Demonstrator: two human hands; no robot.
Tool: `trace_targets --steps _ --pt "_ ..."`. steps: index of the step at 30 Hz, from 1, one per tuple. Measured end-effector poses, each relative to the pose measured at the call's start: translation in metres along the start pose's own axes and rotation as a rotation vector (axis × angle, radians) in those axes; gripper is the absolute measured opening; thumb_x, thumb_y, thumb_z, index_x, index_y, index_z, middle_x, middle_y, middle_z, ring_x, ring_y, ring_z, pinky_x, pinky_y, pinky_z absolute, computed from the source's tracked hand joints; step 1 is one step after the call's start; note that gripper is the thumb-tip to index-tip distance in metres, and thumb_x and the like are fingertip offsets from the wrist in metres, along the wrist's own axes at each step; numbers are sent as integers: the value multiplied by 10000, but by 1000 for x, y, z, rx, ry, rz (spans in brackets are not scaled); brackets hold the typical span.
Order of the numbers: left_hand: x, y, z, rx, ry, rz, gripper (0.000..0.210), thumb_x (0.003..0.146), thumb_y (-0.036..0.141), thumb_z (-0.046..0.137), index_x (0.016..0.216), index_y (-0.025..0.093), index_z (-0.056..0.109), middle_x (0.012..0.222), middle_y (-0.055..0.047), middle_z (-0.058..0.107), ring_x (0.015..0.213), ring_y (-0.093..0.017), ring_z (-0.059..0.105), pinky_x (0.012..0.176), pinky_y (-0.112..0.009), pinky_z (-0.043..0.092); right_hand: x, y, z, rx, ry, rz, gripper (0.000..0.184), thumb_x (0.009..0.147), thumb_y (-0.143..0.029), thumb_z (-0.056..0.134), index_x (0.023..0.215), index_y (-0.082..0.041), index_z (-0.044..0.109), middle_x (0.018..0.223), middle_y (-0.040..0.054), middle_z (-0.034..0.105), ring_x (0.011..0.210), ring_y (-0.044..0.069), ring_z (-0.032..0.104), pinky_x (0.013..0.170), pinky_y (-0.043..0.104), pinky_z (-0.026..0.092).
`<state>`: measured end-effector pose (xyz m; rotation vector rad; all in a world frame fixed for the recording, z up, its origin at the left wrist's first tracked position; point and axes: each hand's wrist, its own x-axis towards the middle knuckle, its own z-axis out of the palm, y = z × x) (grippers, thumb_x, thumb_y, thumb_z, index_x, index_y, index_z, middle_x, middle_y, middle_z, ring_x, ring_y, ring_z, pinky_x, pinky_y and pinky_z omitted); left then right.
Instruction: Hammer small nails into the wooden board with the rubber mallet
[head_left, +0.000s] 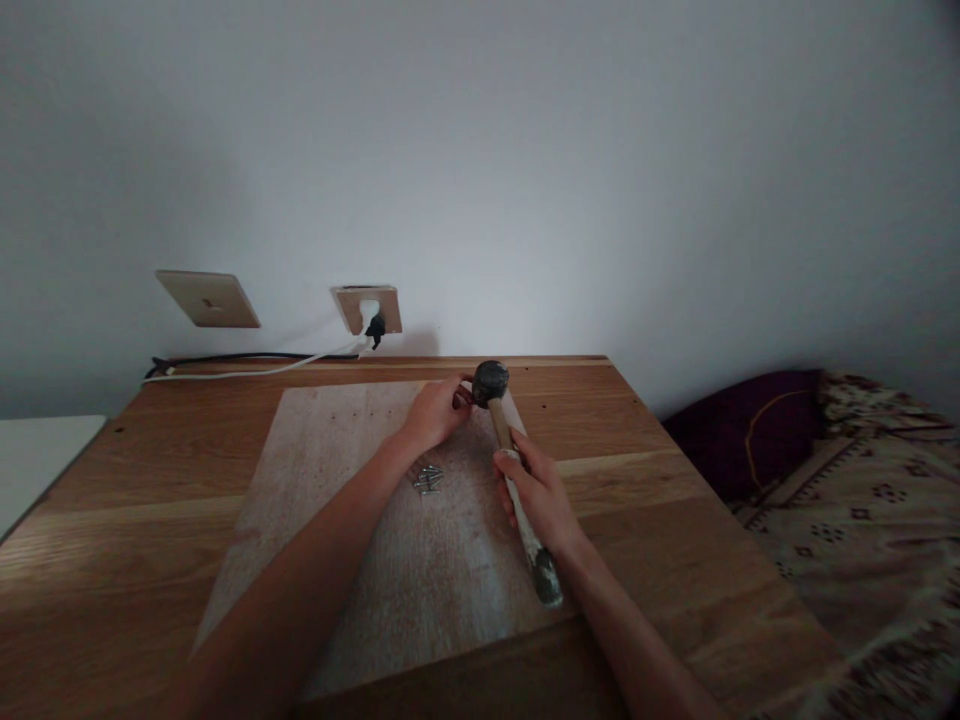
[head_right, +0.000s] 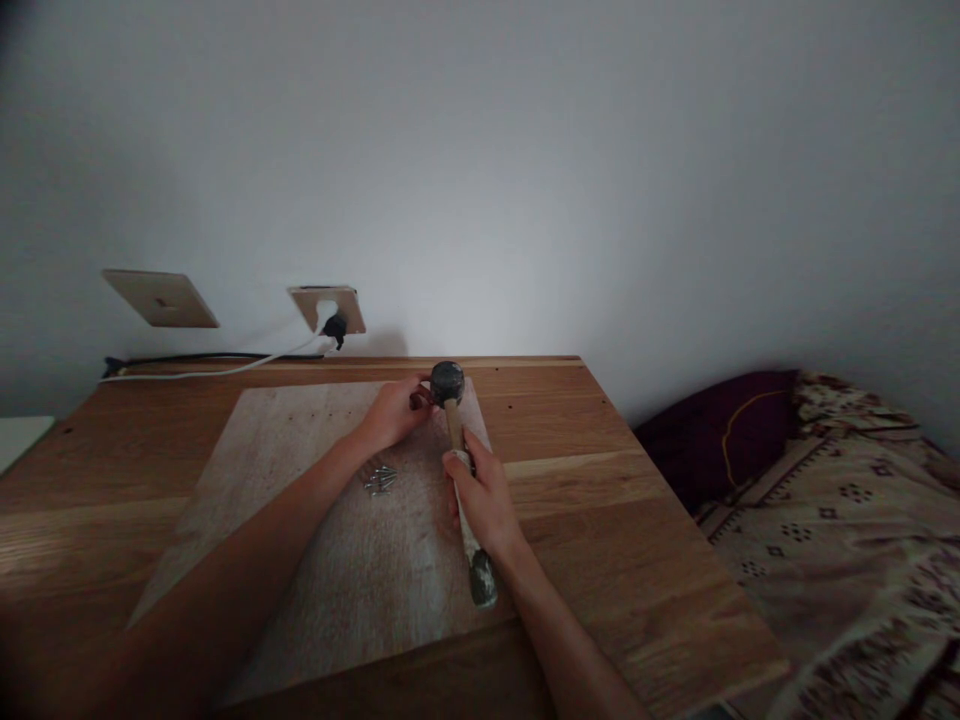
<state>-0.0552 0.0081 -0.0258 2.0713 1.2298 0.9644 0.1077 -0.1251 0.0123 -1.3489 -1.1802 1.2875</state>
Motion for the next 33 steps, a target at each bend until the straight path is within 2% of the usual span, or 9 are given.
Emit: trace_targets --steps 10,14,17,21,25,30,33 --pt "0 1 0 -9 -2 -19 497 793 88 731 1269 216 667 932 -16 798 775 -183 727 750 -285 550 1 1 0 -9 -7 -3 236 827 -457 663 835 -251 548 542 -82 513 333 96 429 264 200 375" --pt "0 0 0 -22 1 -25 463 789 108 744 1236 209 672 939 -19 798 770 -178 725 744 -282 554 1 2 0 -1 5 -22 241 832 -468 671 884 -254 574 521 -86 515 333 104 428 277 206 385" --pt "0 -1 1 -23 10 -20 469 790 99 745 1241 208 677 930 -21 797 774 -178 726 743 -277 549 2 4 0 -9 11 -15 248 823 -468 681 860 -254 560 559 -73 556 330 97 425 273 205 369" --pt "0 -1 1 -42 14 -19 452 787 89 754 1219 205 687 944 -21 798 770 -173 721 735 -273 539 1 3 0 -15 20 -11 253 831 -479 665 852 -256 546 515 -87 506 335 108 430 276 207 377" --pt "1 3 0 -38 2 -28 461 777 49 738 1210 199 689 917 -15 794 773 -171 721 738 -268 536 1 2 3 -1 23 -14 253 812 -467 668 860 -246 555 565 -79 538 330 100 428 267 210 373" --pt "0 4 -1 -68 -16 -30 449 786 55 712 1206 202 655 915 -11 784 762 -167 714 732 -278 534 2 7 4 17 58 -67 221 864 -448 633 848 -244 548 462 -100 478 317 98 395 280 188 344" --pt "0 2 0 -98 -25 -31 430 785 68 711 1185 210 640 892 -2 764 738 -162 697 721 -283 524 5 10 3 29 87 -72 232 859 -454 646 841 -244 548 471 -97 487 321 98 401 281 188 338"
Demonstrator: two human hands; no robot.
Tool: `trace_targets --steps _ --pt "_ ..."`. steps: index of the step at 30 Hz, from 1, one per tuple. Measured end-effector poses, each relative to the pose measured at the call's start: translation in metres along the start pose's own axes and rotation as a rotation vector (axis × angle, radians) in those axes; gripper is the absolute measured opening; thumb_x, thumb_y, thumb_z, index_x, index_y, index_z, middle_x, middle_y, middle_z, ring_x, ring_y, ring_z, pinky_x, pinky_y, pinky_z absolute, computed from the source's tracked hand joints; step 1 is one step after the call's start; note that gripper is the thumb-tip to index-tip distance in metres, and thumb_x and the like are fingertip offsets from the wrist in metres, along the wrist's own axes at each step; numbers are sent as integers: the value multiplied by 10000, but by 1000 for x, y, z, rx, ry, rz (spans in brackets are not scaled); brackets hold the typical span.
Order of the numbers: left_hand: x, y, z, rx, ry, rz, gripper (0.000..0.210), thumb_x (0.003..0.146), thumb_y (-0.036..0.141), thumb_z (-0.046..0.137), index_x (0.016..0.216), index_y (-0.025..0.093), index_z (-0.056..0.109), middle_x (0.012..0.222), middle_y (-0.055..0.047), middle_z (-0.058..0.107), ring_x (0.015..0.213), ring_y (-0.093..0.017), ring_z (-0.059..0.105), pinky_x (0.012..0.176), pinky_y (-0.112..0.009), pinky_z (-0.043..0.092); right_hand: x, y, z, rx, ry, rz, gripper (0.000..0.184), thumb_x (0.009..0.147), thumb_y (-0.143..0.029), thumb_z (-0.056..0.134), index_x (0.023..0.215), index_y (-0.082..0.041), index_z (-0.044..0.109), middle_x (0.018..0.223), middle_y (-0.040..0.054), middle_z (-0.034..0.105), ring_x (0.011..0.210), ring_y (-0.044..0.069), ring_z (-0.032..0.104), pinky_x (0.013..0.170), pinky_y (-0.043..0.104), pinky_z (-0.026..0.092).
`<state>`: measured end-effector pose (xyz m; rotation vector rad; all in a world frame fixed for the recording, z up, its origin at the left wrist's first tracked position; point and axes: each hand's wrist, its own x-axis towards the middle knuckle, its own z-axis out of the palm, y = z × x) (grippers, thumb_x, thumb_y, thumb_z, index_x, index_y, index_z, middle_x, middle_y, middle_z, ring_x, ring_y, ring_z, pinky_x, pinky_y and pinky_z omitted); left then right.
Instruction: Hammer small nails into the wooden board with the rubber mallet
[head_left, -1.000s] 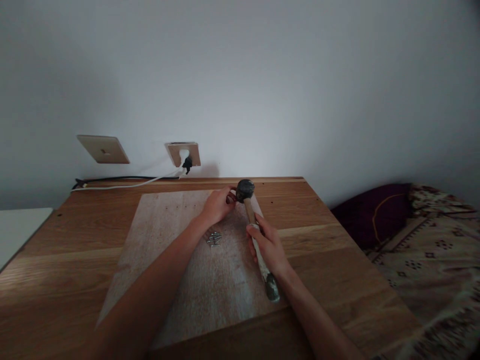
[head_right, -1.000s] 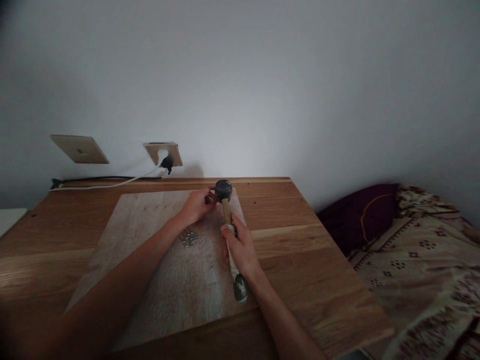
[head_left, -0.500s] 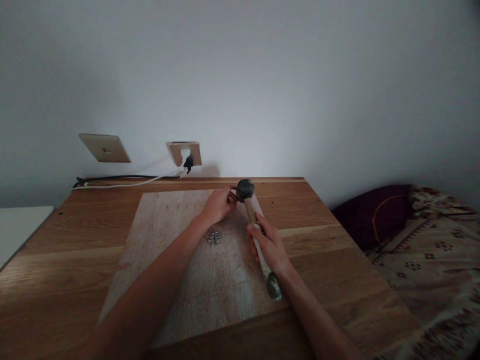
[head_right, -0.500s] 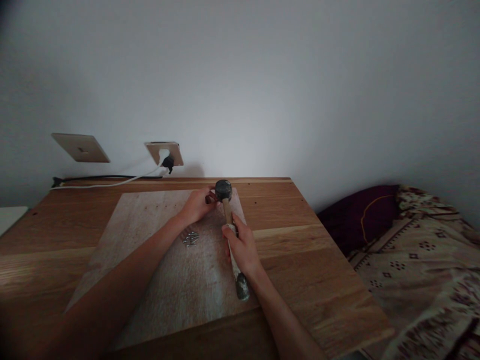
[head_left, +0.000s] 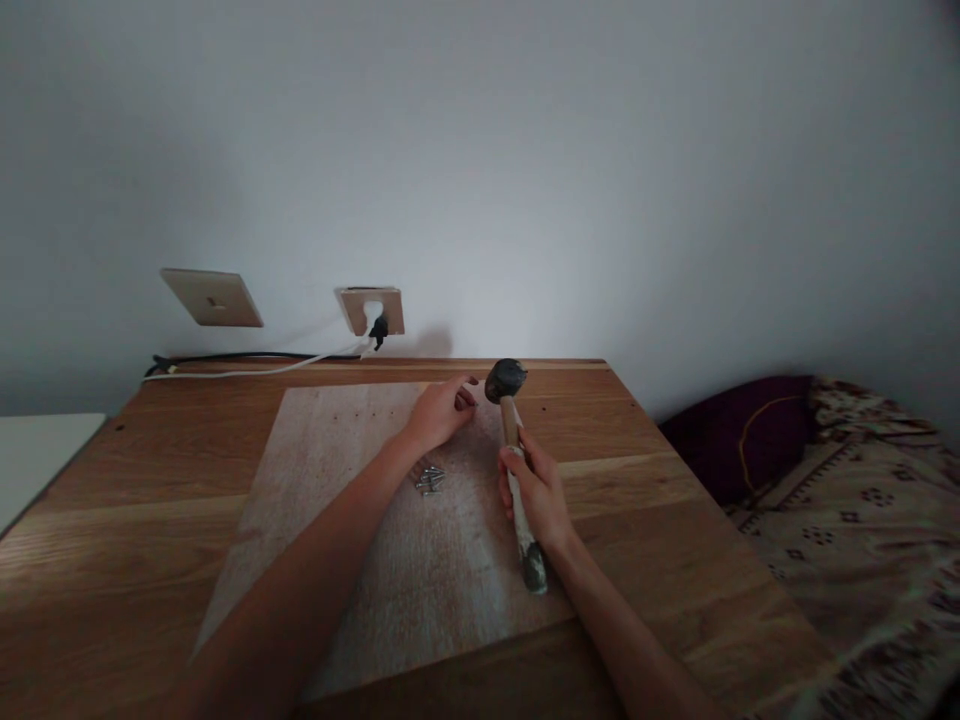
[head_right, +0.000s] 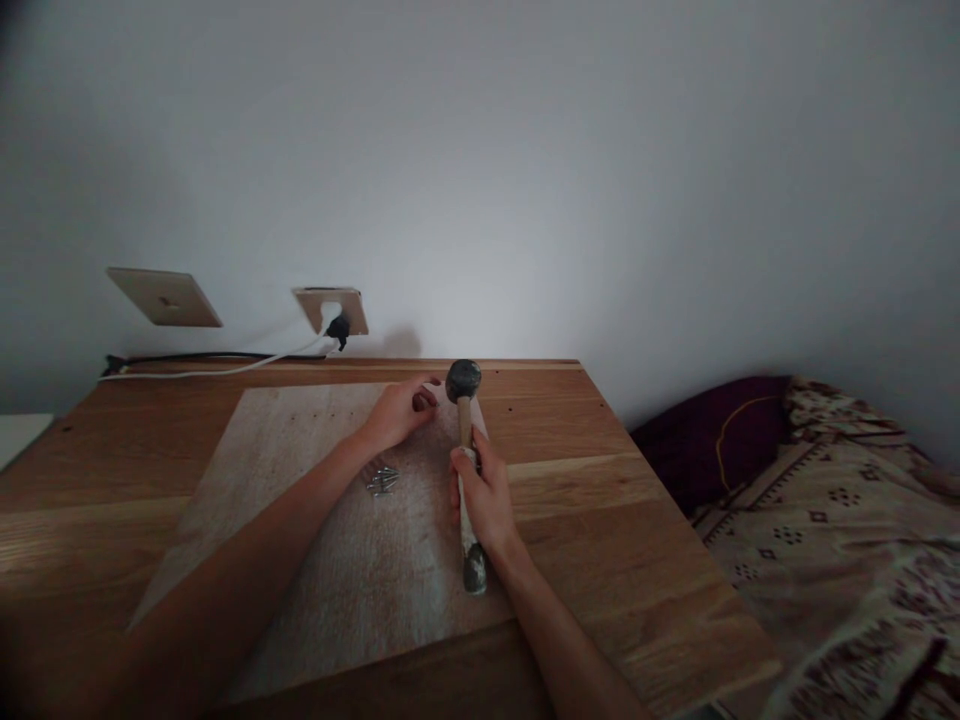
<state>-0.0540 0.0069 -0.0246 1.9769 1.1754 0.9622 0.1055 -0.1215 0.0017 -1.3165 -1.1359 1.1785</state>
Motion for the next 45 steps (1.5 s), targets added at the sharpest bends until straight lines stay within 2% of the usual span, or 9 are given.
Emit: trace_targets --steps 7,11,13,16,26,30,35,39,45 --pt "2 8 -8 91 51 30 328 675 88 741 965 183 621 935 -10 653 732 -148 592 661 -263 458 4 2 -2 15 -11 14 270 828 -482 648 888 -235 558 515 -103 502 320 87 388 267 187 346" --pt "-8 25 -45 213 -253 155 147 693 148 706 797 199 617 817 -1 630 723 -164 572 628 -260 412 5 5 -1 0 -28 -15 254 838 -465 638 876 -228 556 556 -98 517 322 77 401 263 179 350" --pt "-19 32 -66 264 -447 144 77 716 177 688 731 211 620 737 9 626 666 -160 565 590 -261 388 5 7 -1 -4 -23 -22 247 840 -458 637 875 -226 558 576 -93 529 327 79 418 263 180 360" --pt "-40 37 -85 359 -576 72 99 713 203 713 679 218 622 685 15 633 628 -161 571 566 -263 374 5 7 -1 -19 -39 -20 247 845 -462 637 851 -229 556 544 -91 521 327 87 419 264 185 363" --pt "-53 37 -73 407 -640 90 125 729 169 761 803 191 663 795 12 674 726 -152 588 637 -249 392 7 10 -2 -62 -12 5 291 812 -515 628 834 -237 546 490 -89 505 334 102 420 269 190 366" --pt "-52 31 -73 353 -605 126 115 715 125 757 744 181 661 792 -1 651 751 -158 594 659 -248 409 6 7 -1 -65 -2 8 295 792 -517 636 820 -238 546 496 -86 505 332 99 422 267 186 352" --pt "-34 21 -72 224 -354 104 109 745 71 657 792 169 667 807 -11 665 751 -163 621 693 -254 446 6 6 0 -66 6 3 306 789 -531 629 791 -240 533 481 -88 486 313 96 397 263 194 346" --pt "-16 11 -57 178 -175 66 164 783 42 610 874 162 675 774 -12 687 727 -168 639 708 -269 464 6 6 0 -58 4 -10 308 785 -529 634 811 -237 540 538 -79 512 337 99 424 266 199 360" --pt "-13 -7 -37 185 -78 124 166 790 38 621 846 167 710 824 -32 718 763 -176 652 769 -286 500 7 7 0 -57 -7 -16 281 808 -507 624 791 -240 539 485 -86 487 324 100 396 275 201 354"
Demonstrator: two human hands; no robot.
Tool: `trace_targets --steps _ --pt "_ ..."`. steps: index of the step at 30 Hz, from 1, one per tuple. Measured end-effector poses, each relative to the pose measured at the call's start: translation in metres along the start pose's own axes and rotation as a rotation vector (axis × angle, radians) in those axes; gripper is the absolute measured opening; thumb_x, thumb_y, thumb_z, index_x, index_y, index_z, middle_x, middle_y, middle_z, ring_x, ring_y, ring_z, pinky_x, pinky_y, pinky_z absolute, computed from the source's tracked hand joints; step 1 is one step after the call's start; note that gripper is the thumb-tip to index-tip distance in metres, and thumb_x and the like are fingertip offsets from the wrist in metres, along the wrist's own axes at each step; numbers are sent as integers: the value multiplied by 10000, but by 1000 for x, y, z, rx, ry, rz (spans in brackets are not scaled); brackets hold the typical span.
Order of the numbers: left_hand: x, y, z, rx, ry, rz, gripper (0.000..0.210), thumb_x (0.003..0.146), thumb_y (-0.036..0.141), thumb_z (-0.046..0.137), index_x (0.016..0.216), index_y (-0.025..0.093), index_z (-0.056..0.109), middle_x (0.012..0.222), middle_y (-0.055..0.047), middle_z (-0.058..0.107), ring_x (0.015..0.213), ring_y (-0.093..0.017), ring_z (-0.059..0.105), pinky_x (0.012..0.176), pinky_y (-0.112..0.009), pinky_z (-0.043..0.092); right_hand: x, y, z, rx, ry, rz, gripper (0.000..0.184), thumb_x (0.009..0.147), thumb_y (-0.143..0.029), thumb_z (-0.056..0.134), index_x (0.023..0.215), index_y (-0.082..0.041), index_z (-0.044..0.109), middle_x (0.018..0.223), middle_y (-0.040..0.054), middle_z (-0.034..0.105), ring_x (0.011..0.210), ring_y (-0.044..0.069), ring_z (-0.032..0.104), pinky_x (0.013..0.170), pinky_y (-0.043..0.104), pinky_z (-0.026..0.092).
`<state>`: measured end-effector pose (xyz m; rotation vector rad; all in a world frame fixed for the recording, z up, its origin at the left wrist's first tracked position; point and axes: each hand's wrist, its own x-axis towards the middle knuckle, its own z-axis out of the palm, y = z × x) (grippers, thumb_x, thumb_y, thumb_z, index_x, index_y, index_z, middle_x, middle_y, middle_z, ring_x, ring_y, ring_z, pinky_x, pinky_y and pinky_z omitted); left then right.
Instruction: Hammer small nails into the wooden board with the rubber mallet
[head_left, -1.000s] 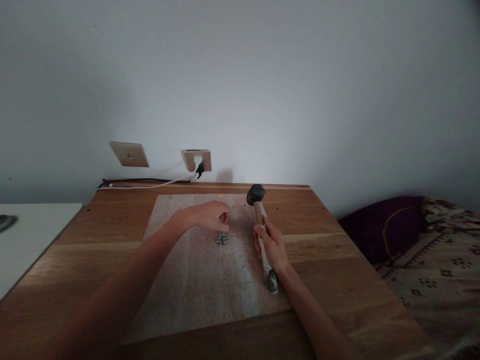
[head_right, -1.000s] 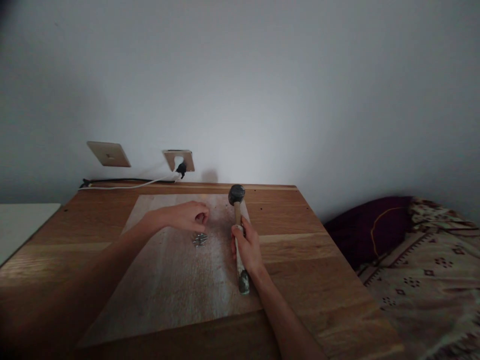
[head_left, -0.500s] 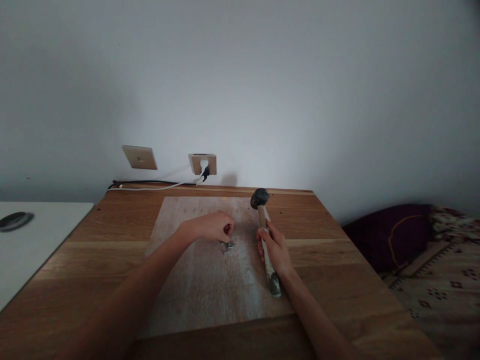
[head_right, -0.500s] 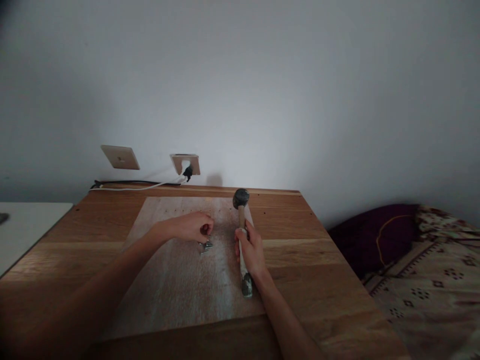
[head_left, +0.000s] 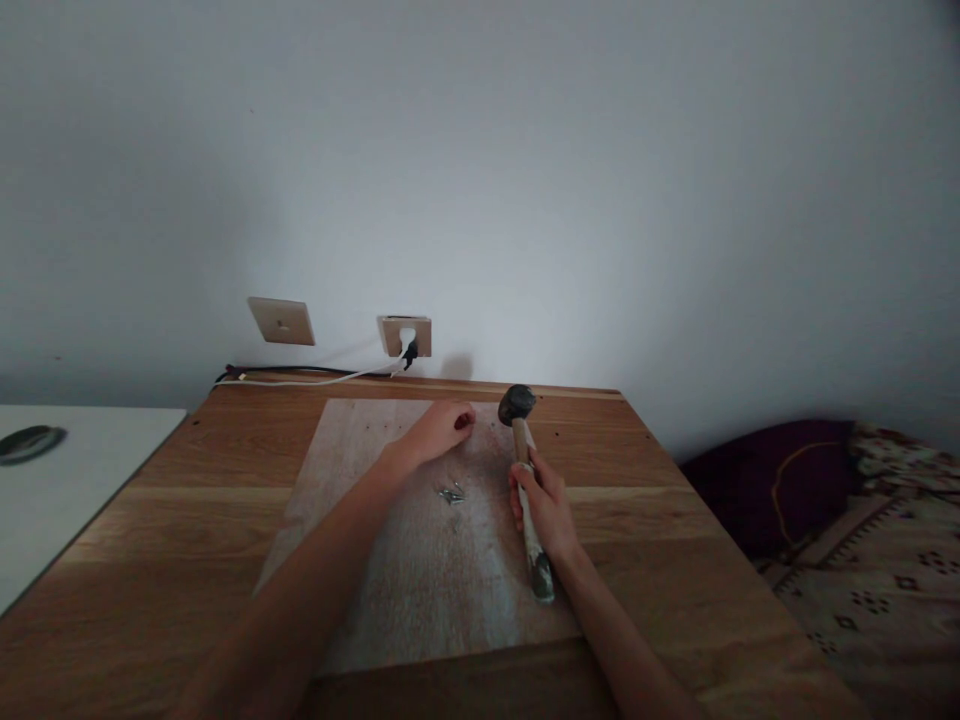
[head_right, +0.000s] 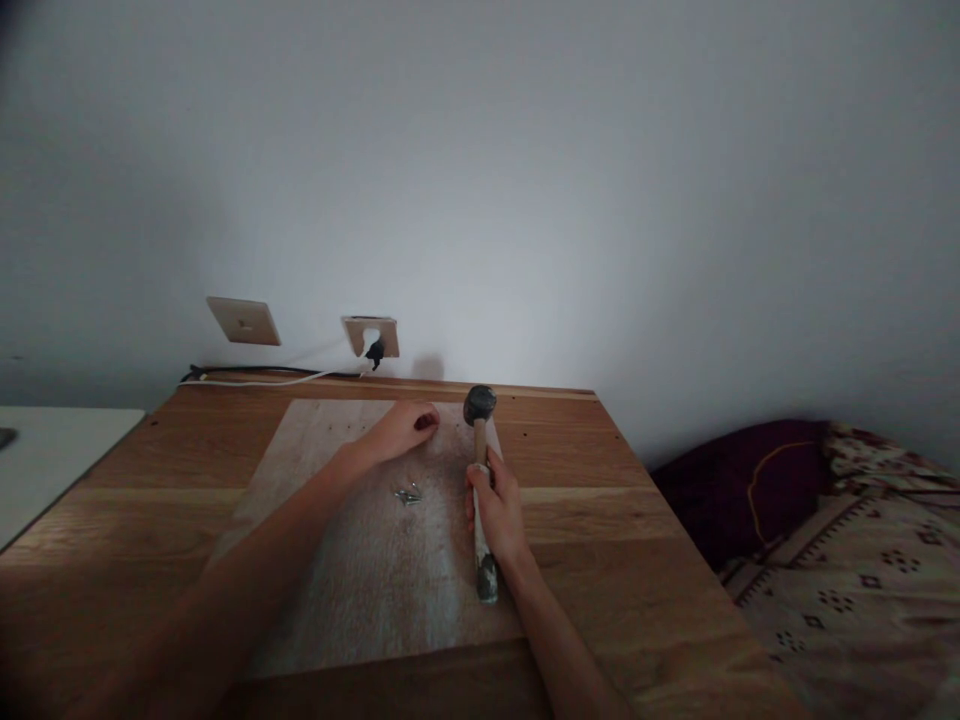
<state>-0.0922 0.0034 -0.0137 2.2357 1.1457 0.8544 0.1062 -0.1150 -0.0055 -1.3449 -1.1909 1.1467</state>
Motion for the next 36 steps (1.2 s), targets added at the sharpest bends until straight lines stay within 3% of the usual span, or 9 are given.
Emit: trace_targets --steps 6,18,26,32,36 --pt "-6 -6 4 15 84 4 165 765 53 650 838 165 746 842 -43 720 783 -186 660 777 -292 510 1 1 0 -10 6 16 268 813 -501 617 801 -248 531 452 -92 483 313 106 395 275 199 338" --pt "-5 -8 8 -27 52 29 324 823 19 639 1039 190 809 998 -69 787 877 -205 719 871 -331 552 0 0 0 -43 -6 14 267 797 -503 602 774 -247 529 404 -87 485 296 107 387 274 200 345" --pt "-5 -2 9 1 43 9 292 858 71 640 1050 210 812 1070 -65 788 967 -207 720 958 -343 540 -3 -5 2 -29 14 -5 279 813 -509 612 790 -243 531 450 -92 481 317 100 387 277 201 351" --pt "-6 -5 14 -98 86 -74 467 819 46 653 1255 202 714 973 -42 784 823 -178 713 839 -304 547 -11 -20 7 47 -38 26 271 801 -490 664 836 -243 560 545 -83 517 347 98 411 276 205 363" --pt "-6 -9 15 -102 102 -57 456 808 63 664 1247 184 698 954 -32 759 799 -168 691 797 -287 529 -16 -25 15 100 -81 63 253 832 -484 649 848 -243 576 583 -73 533 357 94 416 285 206 363"
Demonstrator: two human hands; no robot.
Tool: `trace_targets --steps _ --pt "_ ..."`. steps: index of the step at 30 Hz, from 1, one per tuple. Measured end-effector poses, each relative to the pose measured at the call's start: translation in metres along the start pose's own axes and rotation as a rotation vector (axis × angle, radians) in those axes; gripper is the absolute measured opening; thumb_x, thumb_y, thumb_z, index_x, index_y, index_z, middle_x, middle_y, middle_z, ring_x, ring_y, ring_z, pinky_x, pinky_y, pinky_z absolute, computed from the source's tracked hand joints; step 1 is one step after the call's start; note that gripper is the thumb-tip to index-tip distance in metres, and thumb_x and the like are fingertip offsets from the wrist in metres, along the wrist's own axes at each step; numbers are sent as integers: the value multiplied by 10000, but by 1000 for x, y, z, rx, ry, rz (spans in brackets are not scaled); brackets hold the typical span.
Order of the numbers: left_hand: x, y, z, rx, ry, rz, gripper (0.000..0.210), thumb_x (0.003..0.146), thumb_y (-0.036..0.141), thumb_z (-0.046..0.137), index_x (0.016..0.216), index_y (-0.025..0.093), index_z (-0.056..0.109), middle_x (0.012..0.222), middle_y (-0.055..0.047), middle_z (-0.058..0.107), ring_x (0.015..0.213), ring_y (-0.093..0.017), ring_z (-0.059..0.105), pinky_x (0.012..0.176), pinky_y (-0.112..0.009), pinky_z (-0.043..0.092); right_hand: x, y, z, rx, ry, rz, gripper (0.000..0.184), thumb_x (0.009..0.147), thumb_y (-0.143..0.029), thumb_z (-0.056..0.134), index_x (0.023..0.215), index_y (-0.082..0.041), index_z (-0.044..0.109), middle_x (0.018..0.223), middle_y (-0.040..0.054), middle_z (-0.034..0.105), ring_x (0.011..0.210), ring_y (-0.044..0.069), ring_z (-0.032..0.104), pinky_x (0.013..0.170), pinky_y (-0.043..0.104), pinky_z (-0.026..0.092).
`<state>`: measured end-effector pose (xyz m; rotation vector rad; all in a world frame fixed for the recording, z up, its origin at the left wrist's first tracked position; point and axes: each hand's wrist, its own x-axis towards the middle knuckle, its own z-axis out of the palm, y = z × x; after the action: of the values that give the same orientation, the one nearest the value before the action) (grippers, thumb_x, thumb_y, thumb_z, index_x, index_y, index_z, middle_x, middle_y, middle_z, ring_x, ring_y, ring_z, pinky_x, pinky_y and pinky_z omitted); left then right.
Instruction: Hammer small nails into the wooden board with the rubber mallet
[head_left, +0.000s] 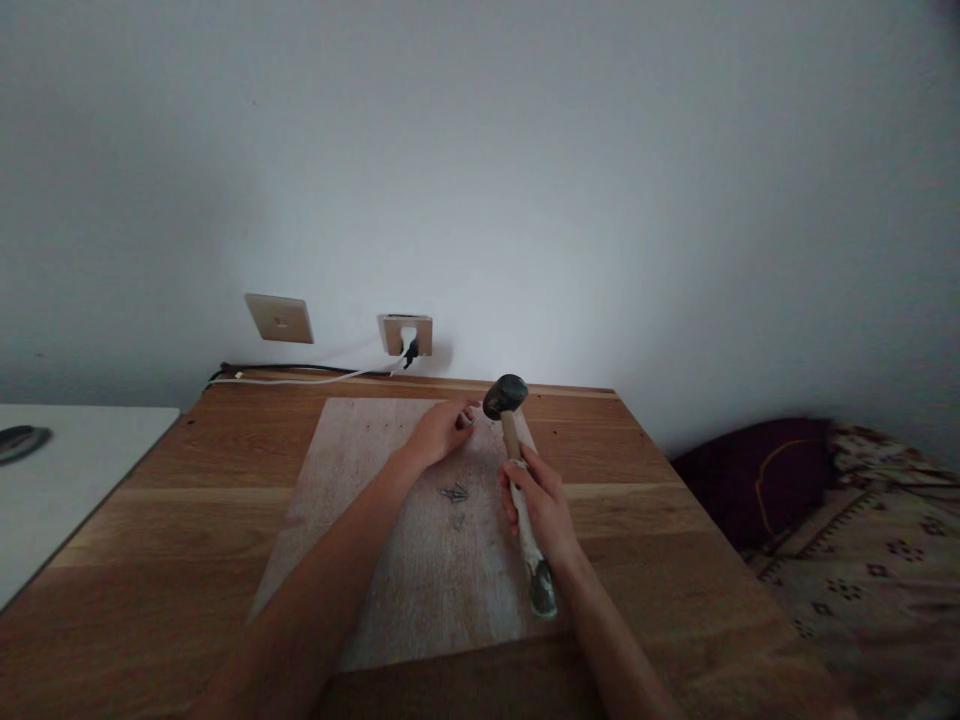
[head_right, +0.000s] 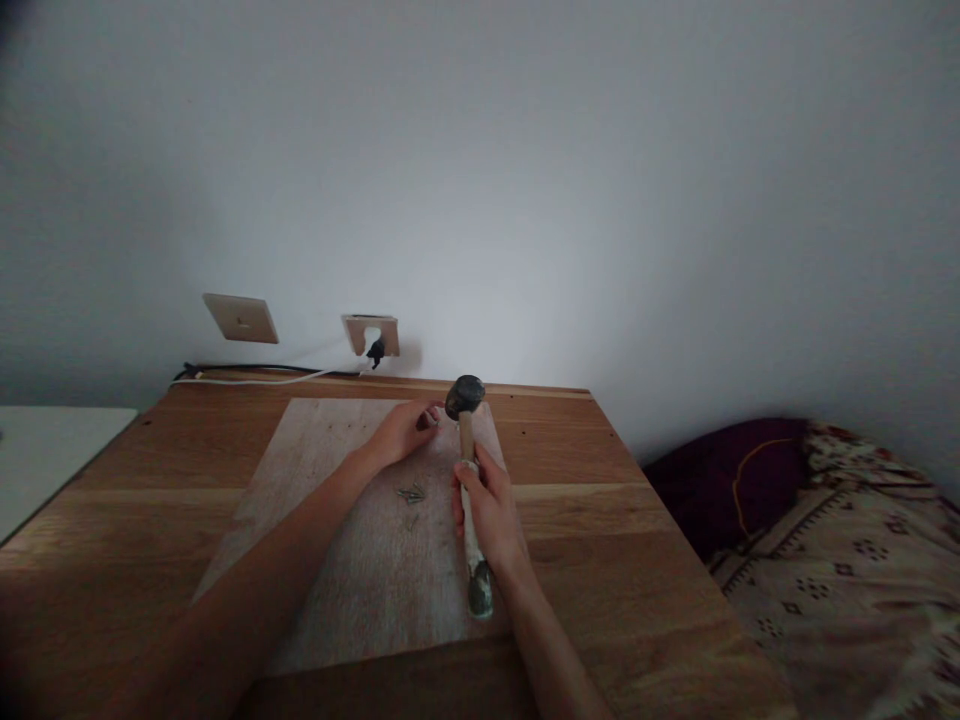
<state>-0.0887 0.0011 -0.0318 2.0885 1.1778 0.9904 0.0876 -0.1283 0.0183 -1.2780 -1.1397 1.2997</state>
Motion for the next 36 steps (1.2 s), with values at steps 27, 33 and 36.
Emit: trace_targets --steps 27,33,36 --pt "3 8 -5 18 6 -135 514 807 61 682 1302 198 680 973 -47 811 873 -204 747 838 -304 548 -7 6 10 -137 -11 -8 210 838 -465 628 841 -260 583 546 -62 506 367 125 439 301 237 367" --pt "4 3 -2 56 21 -108 526 769 32 650 1264 203 706 975 -52 805 880 -217 740 838 -313 553 -9 7 12 -182 -29 -34 247 833 -486 617 908 -251 621 601 -48 549 368 131 459 297 258 383" --pt "4 3 -1 54 25 -113 512 755 36 652 1240 185 715 957 -62 799 851 -228 733 801 -315 549 -8 10 13 -211 -28 -55 241 846 -499 597 860 -258 601 533 -56 513 350 140 457 300 261 378"
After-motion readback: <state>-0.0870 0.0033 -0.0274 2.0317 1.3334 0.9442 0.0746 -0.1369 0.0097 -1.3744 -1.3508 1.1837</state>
